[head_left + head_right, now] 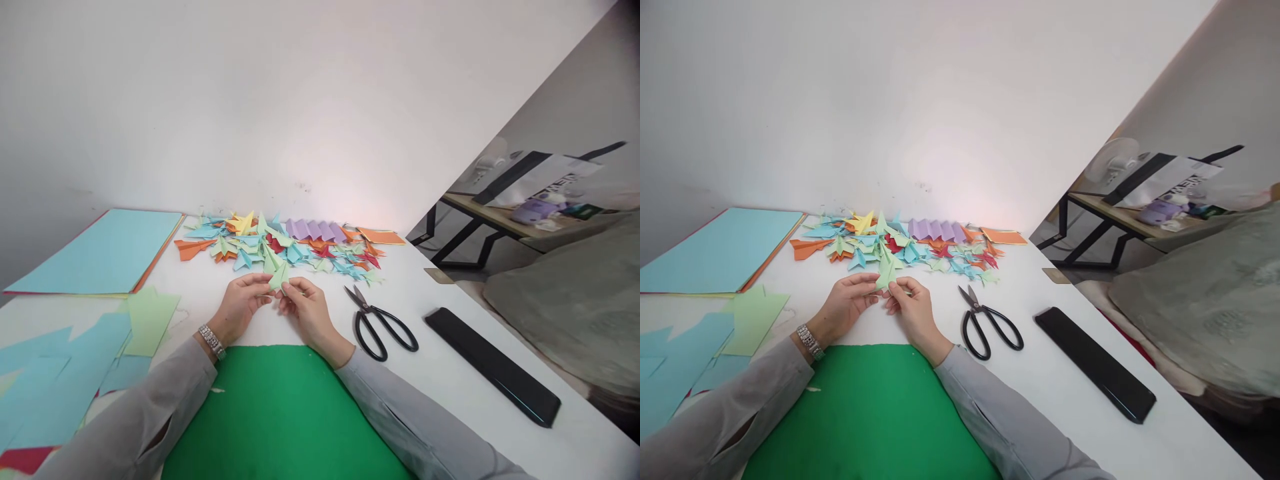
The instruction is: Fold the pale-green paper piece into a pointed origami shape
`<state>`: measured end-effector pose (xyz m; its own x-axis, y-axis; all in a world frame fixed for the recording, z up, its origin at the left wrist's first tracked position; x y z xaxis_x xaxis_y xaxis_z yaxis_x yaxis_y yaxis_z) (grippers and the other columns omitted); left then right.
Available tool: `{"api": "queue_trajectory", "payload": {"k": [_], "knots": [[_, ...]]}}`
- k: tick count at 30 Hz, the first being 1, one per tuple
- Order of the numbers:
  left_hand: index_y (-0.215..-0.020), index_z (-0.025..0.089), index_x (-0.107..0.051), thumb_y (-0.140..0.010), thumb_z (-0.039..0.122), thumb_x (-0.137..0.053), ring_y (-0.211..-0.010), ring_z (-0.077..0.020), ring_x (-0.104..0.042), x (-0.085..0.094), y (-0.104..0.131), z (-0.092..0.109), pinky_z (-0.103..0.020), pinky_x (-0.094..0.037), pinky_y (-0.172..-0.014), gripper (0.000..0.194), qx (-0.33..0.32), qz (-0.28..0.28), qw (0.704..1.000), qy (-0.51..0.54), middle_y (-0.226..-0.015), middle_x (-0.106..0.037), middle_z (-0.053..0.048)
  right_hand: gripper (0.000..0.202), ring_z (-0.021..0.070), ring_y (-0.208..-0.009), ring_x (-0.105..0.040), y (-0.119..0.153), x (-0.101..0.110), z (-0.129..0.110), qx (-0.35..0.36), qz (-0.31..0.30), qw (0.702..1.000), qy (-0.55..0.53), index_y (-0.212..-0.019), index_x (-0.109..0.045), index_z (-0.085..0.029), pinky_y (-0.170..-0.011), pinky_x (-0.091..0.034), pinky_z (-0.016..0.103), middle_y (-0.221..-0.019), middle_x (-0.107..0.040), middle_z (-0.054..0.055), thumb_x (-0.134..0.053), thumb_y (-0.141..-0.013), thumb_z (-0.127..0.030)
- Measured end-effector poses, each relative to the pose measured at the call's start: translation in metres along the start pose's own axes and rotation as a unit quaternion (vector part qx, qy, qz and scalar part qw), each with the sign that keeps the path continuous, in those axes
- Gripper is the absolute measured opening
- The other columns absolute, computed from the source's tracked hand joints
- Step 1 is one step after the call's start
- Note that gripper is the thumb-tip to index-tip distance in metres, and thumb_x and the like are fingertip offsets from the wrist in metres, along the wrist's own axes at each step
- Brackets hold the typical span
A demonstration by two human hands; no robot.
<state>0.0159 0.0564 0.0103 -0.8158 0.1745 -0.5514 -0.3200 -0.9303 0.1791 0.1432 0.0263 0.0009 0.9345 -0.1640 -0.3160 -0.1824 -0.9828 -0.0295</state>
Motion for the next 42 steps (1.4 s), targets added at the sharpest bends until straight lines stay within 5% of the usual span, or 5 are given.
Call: {"api": "queue_trajectory", "payload": {"k": [13, 23, 32, 42], "knots": [[-0.071, 0.013, -0.070, -0.048, 0.014, -0.082, -0.057, -0.0129, -0.061, 0.004, -0.002, -0.003, -0.026, -0.047, -0.059, 0.026, -0.063, -0.019, 0.992, -0.105, -0.061, -0.069, -0.003, 0.034, 0.0100, -0.041, -0.050, 0.002, -0.008, -0.003, 0.021, -0.039, 0.995, 0.091, -0.063, -0.058, -0.018, -0.041, -0.041, 0.023, -0.049, -0.059, -0.002, -0.074, -0.069, -0.048], [-0.075, 0.013, -0.071, -0.041, 0.010, -0.086, -0.060, -0.0123, -0.064, 0.003, 0.001, -0.001, -0.025, -0.051, -0.062, 0.037, -0.056, -0.006, 0.990, -0.130, -0.065, -0.070, -0.001, 0.040, 0.0099, -0.038, -0.051, -0.003, -0.003, 0.003, -0.018, -0.006, 1.000, 0.007, -0.054, -0.053, -0.018, -0.037, -0.039, 0.021, -0.046, -0.059, -0.002, -0.077, -0.066, -0.048], [-0.078, 0.013, -0.071, -0.062, 0.034, -0.081, -0.056, -0.0117, -0.061, -0.005, 0.003, -0.002, -0.025, -0.048, -0.055, 0.029, -0.046, -0.065, 0.987, -0.138, -0.066, -0.070, -0.004, 0.038, 0.0074, -0.038, -0.049, -0.006, 0.002, 0.002, -0.064, -0.019, 0.996, -0.064, -0.055, -0.055, -0.016, -0.036, -0.038, 0.018, -0.046, -0.057, -0.003, -0.082, -0.061, -0.043], [-0.071, 0.013, -0.071, -0.067, 0.035, -0.077, -0.053, -0.0097, -0.057, -0.006, 0.002, -0.004, -0.024, -0.045, -0.057, 0.024, -0.061, -0.086, 0.983, -0.147, -0.059, -0.066, -0.001, 0.040, 0.0078, -0.038, -0.051, -0.005, -0.001, 0.002, -0.074, -0.042, 0.995, -0.054, -0.055, -0.055, -0.016, -0.036, -0.038, 0.018, -0.046, -0.055, -0.003, -0.081, -0.063, -0.044]]}}
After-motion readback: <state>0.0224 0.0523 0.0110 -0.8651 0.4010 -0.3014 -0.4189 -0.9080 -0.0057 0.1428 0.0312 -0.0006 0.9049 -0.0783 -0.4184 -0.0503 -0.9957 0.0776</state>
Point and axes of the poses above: each hand's wrist, its own y-axis away from the middle knuckle, its own x-axis out of the back of the hand, z = x × y, the point moved 5 cm from there along -y, towards the middle knuckle
